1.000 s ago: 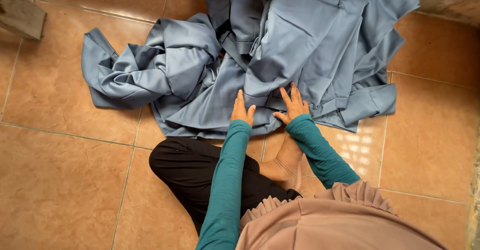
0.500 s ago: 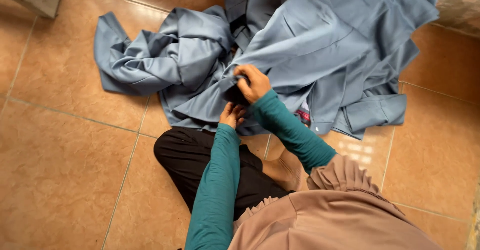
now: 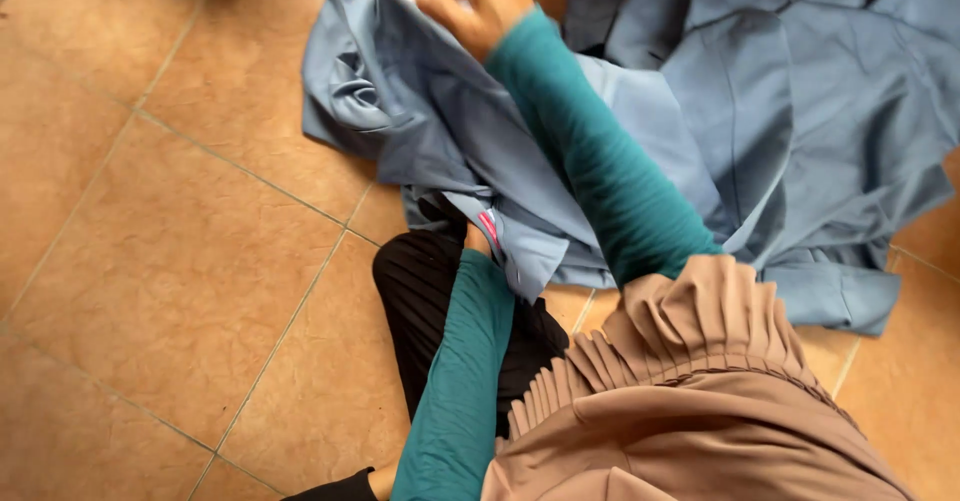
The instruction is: The person sits on a tiled floor and folds a pair of light blue trousers by hand. They smooth the fabric, fold the legs together, and then fold the garment into a compact rectangle before placing it on a stack.
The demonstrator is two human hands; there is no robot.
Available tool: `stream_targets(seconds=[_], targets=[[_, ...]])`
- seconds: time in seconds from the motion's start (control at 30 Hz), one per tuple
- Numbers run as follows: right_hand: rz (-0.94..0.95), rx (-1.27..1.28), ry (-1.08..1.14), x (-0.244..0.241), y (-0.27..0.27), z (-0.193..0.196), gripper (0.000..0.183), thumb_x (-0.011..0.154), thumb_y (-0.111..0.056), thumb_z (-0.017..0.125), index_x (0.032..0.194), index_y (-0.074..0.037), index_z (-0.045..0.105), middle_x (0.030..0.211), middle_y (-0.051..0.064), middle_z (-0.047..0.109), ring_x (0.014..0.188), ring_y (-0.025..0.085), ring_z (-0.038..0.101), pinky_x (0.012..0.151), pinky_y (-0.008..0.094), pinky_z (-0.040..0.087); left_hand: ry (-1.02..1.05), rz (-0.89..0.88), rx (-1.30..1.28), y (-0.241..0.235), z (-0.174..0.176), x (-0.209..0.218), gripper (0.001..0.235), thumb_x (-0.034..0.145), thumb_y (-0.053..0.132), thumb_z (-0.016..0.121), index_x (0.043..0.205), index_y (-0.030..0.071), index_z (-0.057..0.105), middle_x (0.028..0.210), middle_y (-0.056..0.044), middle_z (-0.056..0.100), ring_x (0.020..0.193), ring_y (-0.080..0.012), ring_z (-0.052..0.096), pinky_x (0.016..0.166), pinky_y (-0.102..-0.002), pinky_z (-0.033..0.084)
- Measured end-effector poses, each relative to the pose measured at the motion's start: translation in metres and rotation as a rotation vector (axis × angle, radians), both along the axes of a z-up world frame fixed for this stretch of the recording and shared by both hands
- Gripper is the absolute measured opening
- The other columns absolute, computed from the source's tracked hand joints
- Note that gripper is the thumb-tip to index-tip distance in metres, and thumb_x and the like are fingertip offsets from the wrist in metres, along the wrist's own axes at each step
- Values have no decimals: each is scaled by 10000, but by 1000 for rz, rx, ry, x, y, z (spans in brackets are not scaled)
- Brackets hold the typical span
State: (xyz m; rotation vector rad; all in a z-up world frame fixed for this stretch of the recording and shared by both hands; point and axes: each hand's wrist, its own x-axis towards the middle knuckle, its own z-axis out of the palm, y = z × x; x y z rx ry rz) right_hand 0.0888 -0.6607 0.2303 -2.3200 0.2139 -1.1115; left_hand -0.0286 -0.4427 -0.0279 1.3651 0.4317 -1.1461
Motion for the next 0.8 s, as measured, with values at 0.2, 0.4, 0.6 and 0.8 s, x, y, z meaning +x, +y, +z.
stream_targets(seconds=[0.2, 0.4, 0.6, 0.8], targets=[[214, 184, 413, -23, 55, -137, 247, 887, -304, 788, 1086, -175, 720, 953, 110, 698, 885, 413, 675, 825, 560, 530, 302, 324, -212, 4, 135, 17, 1176, 712, 951, 551, 1547, 132, 439, 1525, -241, 473, 1396, -459, 460, 1166, -641, 344], [55, -336, 800, 3, 116, -187, 620, 794, -457, 811, 1336, -318, 545, 1162, -14, 536, 1076, 228, 486, 904, 416, 404, -367, -184, -85, 28, 6, 2, 705, 650, 205, 843, 1325, 178, 643, 1276, -89, 694, 1211, -267, 645, 1112, -422, 487], [-153, -423, 696, 56, 91, -251, 335, 781, -423, 798, 1012, -242, 636, 995, 7, 588, 1015, 262, 514, 869, 503, 367, -594, -217, -135, 59, -88, 8, 660, 714, 38, 719, 1356, 111, 582, 1299, -109, 675, 1254, -266, 604, 1164, -406, 427], [-257, 215, 325, 43, 8, -130, 161, 860, -429, 734, 843, -273, 697, 825, 46, 645, 851, 321, 670, 737, 486, 518, -611, -279, 65, 140, 47, 107, 209, 828, 341, 637, 787, 167, 745, 868, -101, 757, 949, -248, 692, 948, -335, 500]])
